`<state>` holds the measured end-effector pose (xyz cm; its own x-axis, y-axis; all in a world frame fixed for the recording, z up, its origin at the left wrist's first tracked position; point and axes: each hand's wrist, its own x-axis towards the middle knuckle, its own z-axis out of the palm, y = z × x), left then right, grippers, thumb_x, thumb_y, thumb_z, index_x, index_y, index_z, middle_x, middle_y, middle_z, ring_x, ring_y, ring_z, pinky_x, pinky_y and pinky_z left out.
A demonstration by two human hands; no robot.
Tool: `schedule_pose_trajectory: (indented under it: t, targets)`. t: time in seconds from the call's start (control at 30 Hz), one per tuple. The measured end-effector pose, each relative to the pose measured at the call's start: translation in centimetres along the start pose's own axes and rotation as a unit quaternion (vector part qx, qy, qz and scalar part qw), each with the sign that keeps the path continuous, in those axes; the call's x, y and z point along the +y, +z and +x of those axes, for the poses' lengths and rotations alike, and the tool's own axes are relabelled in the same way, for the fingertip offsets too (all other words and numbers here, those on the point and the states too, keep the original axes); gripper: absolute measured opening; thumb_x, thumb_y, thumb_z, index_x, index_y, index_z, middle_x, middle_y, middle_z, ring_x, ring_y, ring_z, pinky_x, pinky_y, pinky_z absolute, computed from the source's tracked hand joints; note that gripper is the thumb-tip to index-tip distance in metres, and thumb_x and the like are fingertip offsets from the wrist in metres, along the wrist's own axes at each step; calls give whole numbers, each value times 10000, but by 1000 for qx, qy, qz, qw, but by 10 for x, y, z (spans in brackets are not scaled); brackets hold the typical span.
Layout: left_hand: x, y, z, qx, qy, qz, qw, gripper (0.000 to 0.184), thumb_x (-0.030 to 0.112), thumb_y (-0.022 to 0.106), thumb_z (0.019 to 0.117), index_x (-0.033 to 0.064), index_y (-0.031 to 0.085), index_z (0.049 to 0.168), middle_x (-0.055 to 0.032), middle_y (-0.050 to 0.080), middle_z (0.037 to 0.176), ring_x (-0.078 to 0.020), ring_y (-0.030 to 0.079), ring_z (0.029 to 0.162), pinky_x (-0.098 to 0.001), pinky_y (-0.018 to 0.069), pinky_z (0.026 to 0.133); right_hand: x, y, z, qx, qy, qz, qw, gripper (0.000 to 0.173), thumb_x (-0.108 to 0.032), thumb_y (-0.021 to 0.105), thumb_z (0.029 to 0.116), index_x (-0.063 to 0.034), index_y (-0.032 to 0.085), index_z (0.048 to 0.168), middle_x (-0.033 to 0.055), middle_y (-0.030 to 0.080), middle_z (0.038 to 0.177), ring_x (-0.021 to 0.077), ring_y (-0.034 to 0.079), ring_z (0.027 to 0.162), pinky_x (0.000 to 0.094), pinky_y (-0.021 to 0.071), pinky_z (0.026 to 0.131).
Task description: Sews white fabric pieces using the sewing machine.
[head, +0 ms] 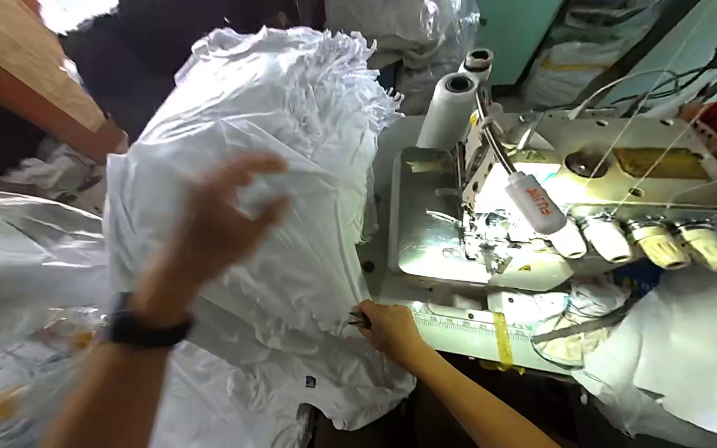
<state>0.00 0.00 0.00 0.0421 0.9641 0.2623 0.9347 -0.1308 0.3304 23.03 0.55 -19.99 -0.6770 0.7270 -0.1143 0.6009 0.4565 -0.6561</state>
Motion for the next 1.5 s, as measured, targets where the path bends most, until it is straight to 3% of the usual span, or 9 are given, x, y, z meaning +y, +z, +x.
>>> schedule_pose_trajectory:
  t: [0.1,0.3,0.57,0.7,0.87,1.03,1.23,1.43,1.5]
  targets:
    - [-72,85,27,-57,26,151,987,639,198,721,913,-34,497,1465,-266,482,1511,-476,396,1440,-766,194,1130,4,14,-3,95,-5,-20,995,357,-245,726,913,41,694,1125,204,722,797,420,722,720,595,550,620]
    - [-87,74,132,-61,51,214,974,388,-46,562,964,30,653,1334,-197,473,1555,-505,334,1473,-814,149,1113,11,29,-2,196,-52,-67,977,162,-104,759,799,17,703,891,157,656,635,349,682,553,503,517,471]
    - [-77,26,192,91,9,-126,988,301,126,553,1032,-101,652,1204,-238,645,1303,-256,599,1267,-371,433,1110,33,39,-3,313,-171,-32,934,165,-214,656,775,-49,661,768,50,590,559,193,593,452,356,435,385]
    - [-98,57,185,47,-32,-29,998,326,183,573,1039,-109,658,1158,-296,616,1269,-426,563,1260,-585,403,1089,39,39,-8,351,-163,-17,922,201,-235,604,796,-49,636,729,39,558,538,160,551,433,323,402,381]
    - [-104,41,144,120,-98,-26,988,333,187,573,1038,-112,657,1159,-295,662,1166,-402,640,1124,-537,469,1014,47,41,-5,351,-209,37,912,214,-244,591,839,-64,607,723,27,533,533,112,517,448,256,393,415]
    - [-97,30,131,-88,-171,73,979,483,317,792,899,-57,668,1177,-301,663,1129,-495,609,1131,-716,425,974,47,42,-6,356,-215,45,908,226,-254,580,858,-68,607,733,22,527,531,104,512,451,245,392,426]
    - [-81,53,165,40,-45,-10,998,290,190,731,935,-48,732,1101,-268,641,1201,-423,563,1210,-609,392,1049,44,43,-6,423,-151,23,893,223,-212,581,834,-53,570,678,32,508,518,105,493,435,236,384,416]
    - [-55,43,173,-110,-88,87,986,225,102,662,963,-35,716,1133,-296,670,1170,-478,615,1162,-690,443,972,27,44,-2,359,-82,-115,923,509,-516,722,762,-12,703,828,130,692,764,245,643,503,397,481,391]
    - [-26,19,167,-23,-24,-29,999,253,-30,581,943,-79,695,1163,-233,709,1127,-311,677,1060,-498,502,970,21,40,-3,296,-76,-112,946,557,-504,805,725,6,733,935,167,721,890,289,677,556,451,527,435]
